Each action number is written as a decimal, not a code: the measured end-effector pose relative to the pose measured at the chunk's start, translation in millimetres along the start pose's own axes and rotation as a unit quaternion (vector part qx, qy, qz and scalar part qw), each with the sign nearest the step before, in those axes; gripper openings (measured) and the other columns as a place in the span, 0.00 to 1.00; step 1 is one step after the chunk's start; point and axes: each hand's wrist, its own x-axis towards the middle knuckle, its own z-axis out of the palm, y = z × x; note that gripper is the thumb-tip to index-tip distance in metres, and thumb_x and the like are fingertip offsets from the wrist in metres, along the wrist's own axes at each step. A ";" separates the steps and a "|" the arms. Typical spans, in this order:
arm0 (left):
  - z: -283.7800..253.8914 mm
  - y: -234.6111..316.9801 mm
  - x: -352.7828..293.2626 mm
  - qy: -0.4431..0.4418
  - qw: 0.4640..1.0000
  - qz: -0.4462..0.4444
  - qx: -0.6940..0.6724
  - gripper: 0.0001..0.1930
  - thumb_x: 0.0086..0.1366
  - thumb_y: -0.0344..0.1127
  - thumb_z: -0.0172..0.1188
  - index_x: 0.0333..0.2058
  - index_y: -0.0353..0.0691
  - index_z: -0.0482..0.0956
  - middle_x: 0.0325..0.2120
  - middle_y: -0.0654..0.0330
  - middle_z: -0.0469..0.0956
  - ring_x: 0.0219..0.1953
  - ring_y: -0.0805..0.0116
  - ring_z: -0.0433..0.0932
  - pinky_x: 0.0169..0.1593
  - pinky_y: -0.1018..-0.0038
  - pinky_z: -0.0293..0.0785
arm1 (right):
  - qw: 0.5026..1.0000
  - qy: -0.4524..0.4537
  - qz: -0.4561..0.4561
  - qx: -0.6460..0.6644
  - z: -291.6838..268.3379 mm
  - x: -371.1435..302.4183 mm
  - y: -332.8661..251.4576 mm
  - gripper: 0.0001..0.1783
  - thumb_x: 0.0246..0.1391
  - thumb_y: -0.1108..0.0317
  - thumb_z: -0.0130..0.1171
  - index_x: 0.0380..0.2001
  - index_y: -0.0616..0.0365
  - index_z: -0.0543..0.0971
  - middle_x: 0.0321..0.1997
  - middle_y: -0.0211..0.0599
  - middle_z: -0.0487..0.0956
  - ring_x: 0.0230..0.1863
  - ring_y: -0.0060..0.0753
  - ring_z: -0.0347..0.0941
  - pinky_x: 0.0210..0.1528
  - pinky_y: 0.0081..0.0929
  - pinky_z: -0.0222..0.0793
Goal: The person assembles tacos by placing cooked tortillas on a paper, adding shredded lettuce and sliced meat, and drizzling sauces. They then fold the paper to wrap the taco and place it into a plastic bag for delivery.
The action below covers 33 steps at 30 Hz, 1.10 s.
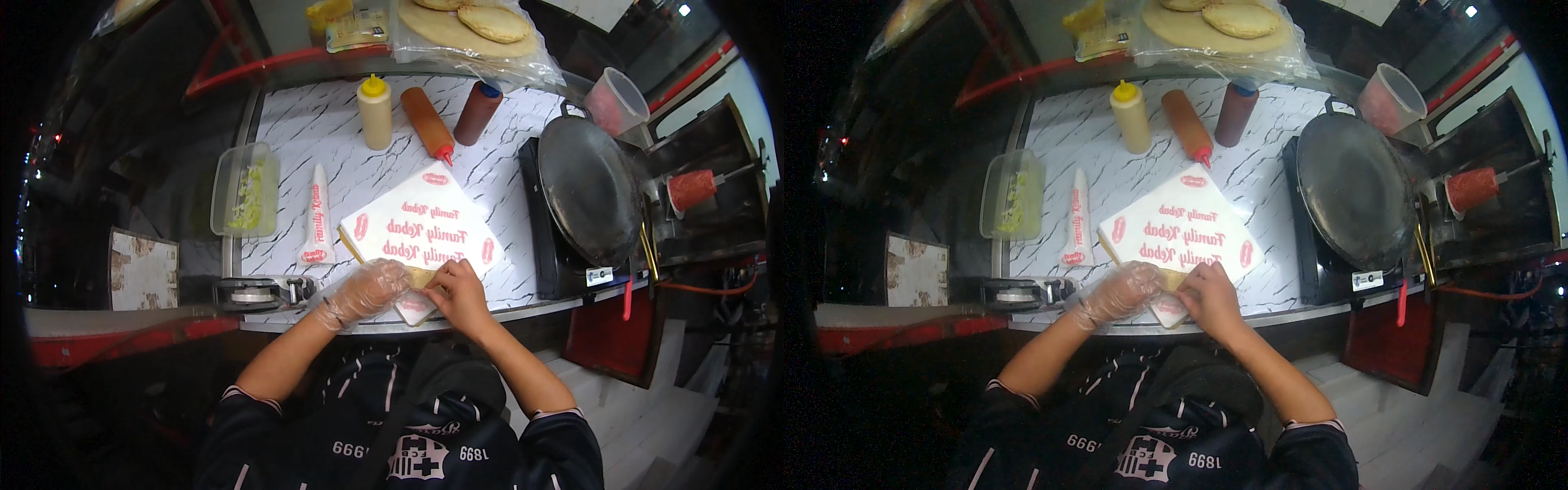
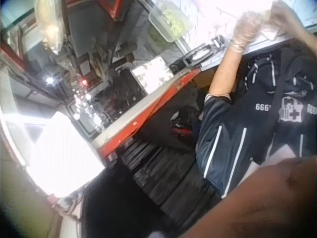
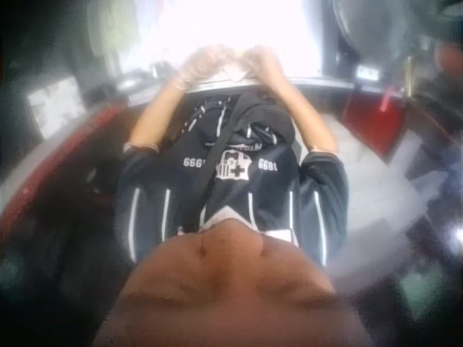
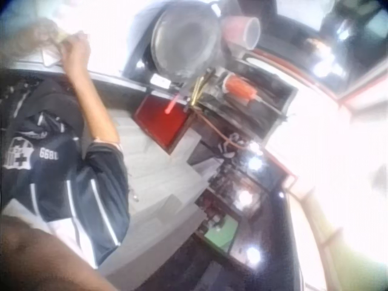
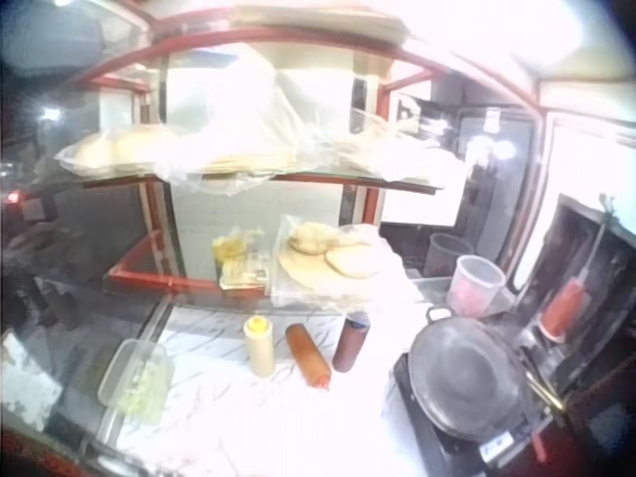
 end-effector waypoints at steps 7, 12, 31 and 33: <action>25.1 -21.8 32.9 0.030 0.994 -0.043 0.097 0.07 0.61 0.29 0.60 0.39 0.38 0.79 0.36 0.51 0.79 0.42 0.52 0.80 0.49 0.59 0.77 | 0.980 -0.077 0.092 -0.160 10.7 33.4 36.1 0.05 0.54 0.66 0.66 0.28 0.54 0.84 0.37 0.37 0.80 0.45 0.44 0.74 0.48 0.41 0.65; 4.6 -22.0 71.9 -0.009 0.990 -0.054 0.129 0.06 0.63 0.30 0.58 0.36 0.36 0.78 0.35 0.50 0.79 0.41 0.51 0.79 0.50 0.59 0.76 | 0.973 0.024 0.093 -0.210 13.0 51.3 43.8 0.07 0.51 0.65 0.70 0.27 0.56 0.86 0.37 0.41 0.80 0.46 0.46 0.75 0.48 0.46 0.66; 0.5 -28.1 85.9 0.015 0.972 -0.114 0.205 0.09 0.66 0.39 0.61 0.41 0.44 0.82 0.40 0.59 0.78 0.48 0.58 0.75 0.49 0.56 0.71 | 0.931 0.087 -0.126 -0.333 3.8 39.2 37.9 0.18 0.55 0.68 0.55 0.48 0.62 0.81 0.42 0.41 0.77 0.48 0.41 0.72 0.54 0.45 0.66; -0.2 -25.0 92.1 0.080 0.971 -0.124 0.187 0.09 0.65 0.39 0.62 0.39 0.43 0.84 0.39 0.59 0.79 0.47 0.58 0.76 0.49 0.56 0.71 | 0.920 0.026 -0.122 -0.372 13.3 34.4 31.2 0.21 0.54 0.68 0.56 0.50 0.66 0.80 0.42 0.42 0.77 0.48 0.40 0.72 0.54 0.41 0.68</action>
